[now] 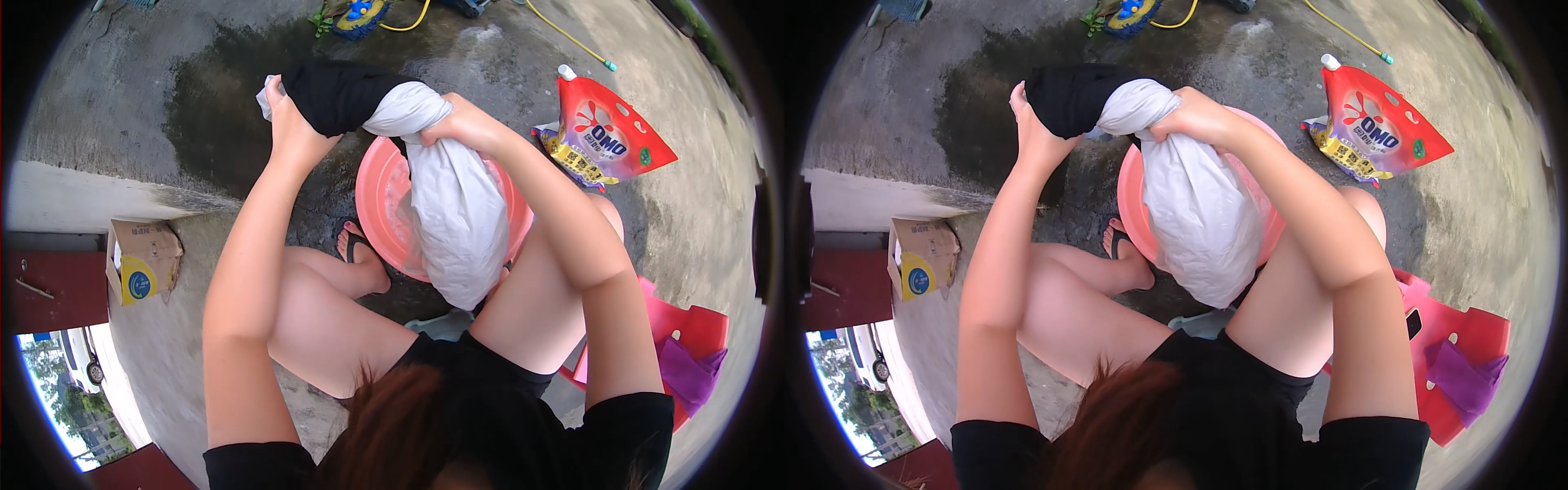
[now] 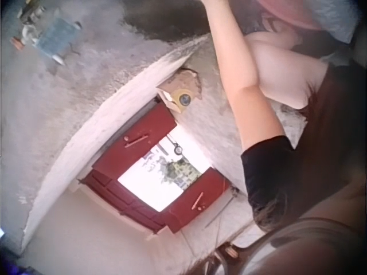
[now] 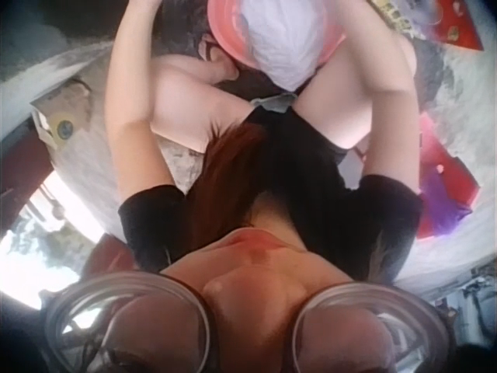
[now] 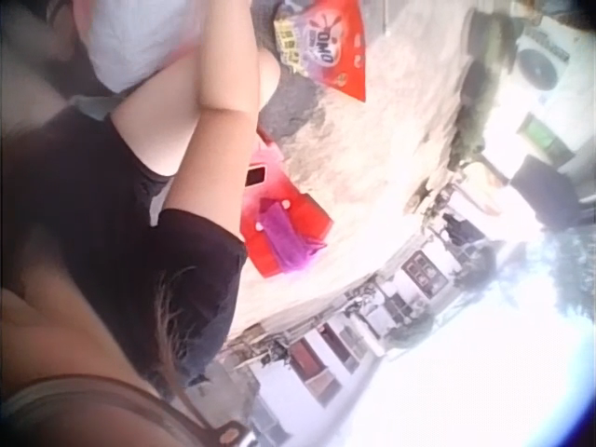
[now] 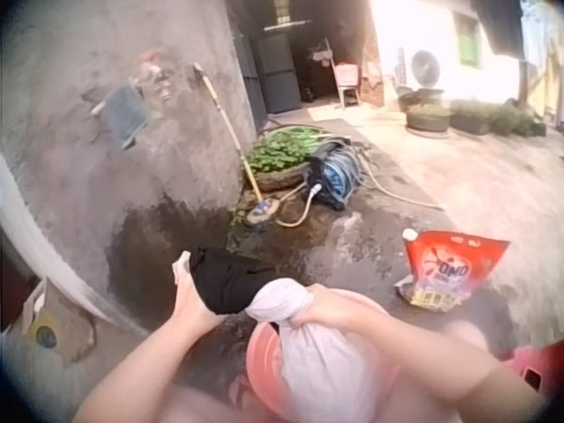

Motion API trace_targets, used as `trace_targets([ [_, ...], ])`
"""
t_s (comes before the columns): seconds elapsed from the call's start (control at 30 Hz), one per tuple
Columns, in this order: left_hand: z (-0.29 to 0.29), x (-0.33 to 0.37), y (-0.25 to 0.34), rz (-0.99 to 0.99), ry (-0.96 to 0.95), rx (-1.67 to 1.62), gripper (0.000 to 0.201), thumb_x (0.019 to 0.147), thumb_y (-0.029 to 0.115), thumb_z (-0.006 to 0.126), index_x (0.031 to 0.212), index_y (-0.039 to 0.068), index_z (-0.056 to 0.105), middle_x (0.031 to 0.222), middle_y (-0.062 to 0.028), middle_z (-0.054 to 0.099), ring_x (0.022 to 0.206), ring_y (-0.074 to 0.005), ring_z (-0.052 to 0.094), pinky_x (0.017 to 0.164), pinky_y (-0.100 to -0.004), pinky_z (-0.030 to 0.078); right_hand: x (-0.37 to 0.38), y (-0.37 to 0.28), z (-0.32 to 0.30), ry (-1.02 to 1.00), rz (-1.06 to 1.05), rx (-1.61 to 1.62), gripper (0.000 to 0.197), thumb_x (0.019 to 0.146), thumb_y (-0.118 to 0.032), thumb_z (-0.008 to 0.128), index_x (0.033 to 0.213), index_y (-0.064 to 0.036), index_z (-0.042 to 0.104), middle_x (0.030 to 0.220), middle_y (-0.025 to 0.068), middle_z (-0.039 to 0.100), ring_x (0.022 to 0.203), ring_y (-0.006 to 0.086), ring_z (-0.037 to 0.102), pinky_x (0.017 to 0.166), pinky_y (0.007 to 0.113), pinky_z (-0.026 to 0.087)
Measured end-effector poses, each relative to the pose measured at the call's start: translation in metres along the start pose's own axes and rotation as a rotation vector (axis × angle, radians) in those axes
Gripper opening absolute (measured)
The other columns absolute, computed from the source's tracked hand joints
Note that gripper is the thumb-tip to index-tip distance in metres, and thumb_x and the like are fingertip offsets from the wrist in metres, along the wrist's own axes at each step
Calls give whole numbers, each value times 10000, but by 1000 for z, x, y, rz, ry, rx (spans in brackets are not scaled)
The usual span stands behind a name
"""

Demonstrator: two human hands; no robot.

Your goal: The person washes clothes in a pink basin by hand, soaking and scrubbing a black garment and a white garment, then wringing the clothes to remove water before emptying the basin.

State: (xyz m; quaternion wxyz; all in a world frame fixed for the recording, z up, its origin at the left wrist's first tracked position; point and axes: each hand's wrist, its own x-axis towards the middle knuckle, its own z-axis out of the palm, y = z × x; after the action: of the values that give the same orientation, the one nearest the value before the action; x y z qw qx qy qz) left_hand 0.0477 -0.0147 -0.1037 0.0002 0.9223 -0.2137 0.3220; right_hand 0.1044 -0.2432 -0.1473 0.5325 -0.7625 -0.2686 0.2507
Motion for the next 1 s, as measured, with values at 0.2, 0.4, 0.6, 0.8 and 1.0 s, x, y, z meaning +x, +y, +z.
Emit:
trace_targets([
  [0.2,23,10,-11,-5,59,67,378,521,99,691,884,167,614,909,-29,594,954,-260,513,905,-461,269,-8,-13,23,-28,96,736,255,578,-94,583,807,15,610,730,80,593,666,157,551,643,279,452],
  [0.4,46,20,-16,-25,198,84,436,539,107,698,951,204,592,955,-8,575,995,-250,494,867,-459,310,-9,-28,15,16,96,762,265,575,-85,575,820,11,612,735,84,600,663,182,569,642,284,462],
  [0.6,31,27,-9,-125,15,-405,486,576,236,762,1018,124,593,939,-77,605,890,-290,558,792,-350,431,-3,-25,-6,208,-96,640,253,578,-83,604,811,14,623,758,74,616,680,175,577,662,286,461],
  [0.8,-24,23,-13,-696,-560,-944,500,770,358,642,1071,-33,560,1009,-118,605,934,-147,562,821,-278,442,-4,-27,-21,358,-168,732,258,594,-89,622,826,21,639,791,95,633,725,181,592,705,282,456],
  [1.0,-44,15,-5,-673,-605,-1016,382,827,312,574,1046,0,571,997,-110,606,980,-152,555,857,-273,415,3,-24,-22,423,-187,870,251,621,-55,653,860,16,636,818,89,632,748,180,595,719,290,459],
])
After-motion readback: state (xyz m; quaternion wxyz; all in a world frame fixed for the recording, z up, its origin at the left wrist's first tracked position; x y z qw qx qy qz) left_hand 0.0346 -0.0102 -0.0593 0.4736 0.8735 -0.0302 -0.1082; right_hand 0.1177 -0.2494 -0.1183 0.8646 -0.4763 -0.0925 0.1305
